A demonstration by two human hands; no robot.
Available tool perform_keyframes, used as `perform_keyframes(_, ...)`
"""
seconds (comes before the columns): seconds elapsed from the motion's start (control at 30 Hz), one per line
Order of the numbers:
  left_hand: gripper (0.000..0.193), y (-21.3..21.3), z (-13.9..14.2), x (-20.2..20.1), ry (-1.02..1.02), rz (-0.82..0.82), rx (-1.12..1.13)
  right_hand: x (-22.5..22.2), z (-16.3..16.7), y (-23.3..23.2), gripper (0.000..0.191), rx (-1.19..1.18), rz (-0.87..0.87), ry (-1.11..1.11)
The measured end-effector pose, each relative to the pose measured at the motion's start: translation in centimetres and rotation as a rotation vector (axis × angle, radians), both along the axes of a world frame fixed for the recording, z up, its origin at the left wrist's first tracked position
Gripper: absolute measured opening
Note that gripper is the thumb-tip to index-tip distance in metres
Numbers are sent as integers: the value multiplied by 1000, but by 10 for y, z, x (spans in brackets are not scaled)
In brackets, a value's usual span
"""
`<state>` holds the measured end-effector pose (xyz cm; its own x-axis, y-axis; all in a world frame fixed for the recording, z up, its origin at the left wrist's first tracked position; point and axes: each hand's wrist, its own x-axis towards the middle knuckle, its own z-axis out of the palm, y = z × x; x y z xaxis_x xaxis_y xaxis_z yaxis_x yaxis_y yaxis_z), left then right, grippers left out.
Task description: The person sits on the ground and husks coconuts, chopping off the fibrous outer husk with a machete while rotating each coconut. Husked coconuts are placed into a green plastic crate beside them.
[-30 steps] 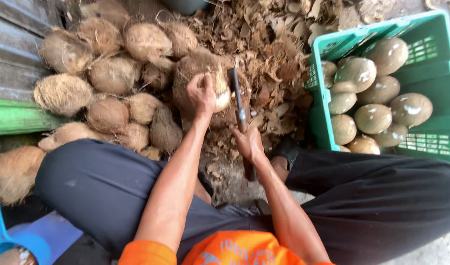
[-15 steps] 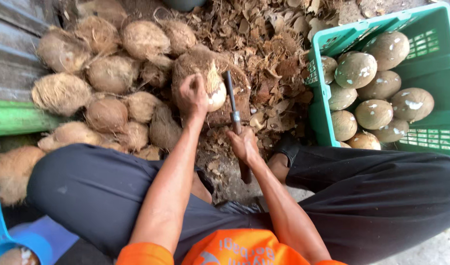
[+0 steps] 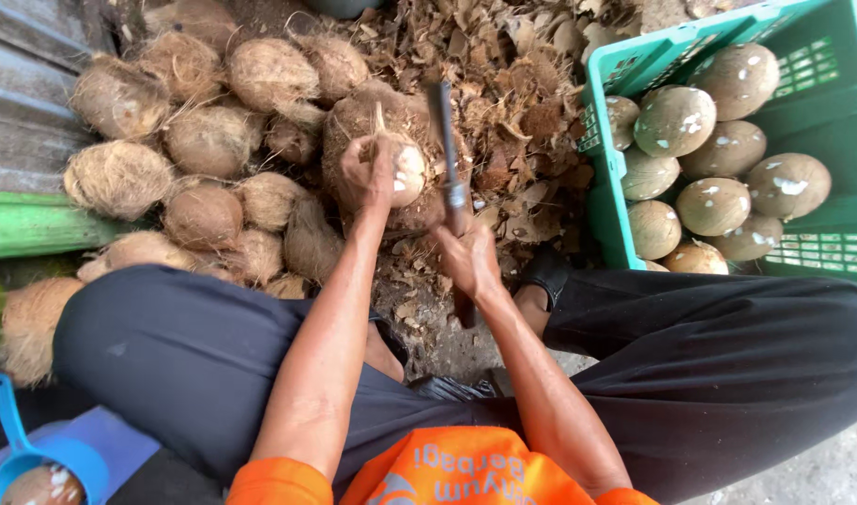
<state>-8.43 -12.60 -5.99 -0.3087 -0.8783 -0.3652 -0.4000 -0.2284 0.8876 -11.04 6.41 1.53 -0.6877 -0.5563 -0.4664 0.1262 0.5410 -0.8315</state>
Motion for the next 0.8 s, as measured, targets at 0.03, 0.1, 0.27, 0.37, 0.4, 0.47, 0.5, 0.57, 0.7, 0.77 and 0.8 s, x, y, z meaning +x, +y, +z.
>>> perform_keyframes(0.03,46,3,-1,-2,-81,56,-3,1,0,1,21,-72,-21,39)
perform_keyframes(0.1,42,5,-5,-6,-85,123,-55,4,-4,0,21,-95,-38,69)
perform_keyframes(0.27,41,12,-22,-8,-135,94,-139,4,-14,-6,20,191,53,-101)
perform_keyframes(0.37,48,14,-24,-6,10,153,-486,-2,-5,-3,26,195,98,-23)
perform_keyframes(0.4,47,15,-22,-4,-59,130,-379,-2,0,1,29,198,94,-12)
perform_keyframes(0.47,45,14,-18,-2,-184,84,-182,-3,6,1,35,187,87,21)
perform_keyframes(0.5,46,14,-16,-2,-195,99,-148,-2,7,3,34,118,49,49)
perform_keyframes(0.57,48,15,-11,-3,-209,124,-96,-2,2,3,32,-34,-36,112)
perform_keyframes(0.7,50,20,-4,-3,-144,85,-92,-7,-34,8,31,71,21,35)
perform_keyframes(0.77,53,20,-1,0,-38,86,-156,-14,-53,14,34,304,167,34)
perform_keyframes(0.8,54,17,1,1,-62,86,-202,-17,-62,15,34,230,152,93)
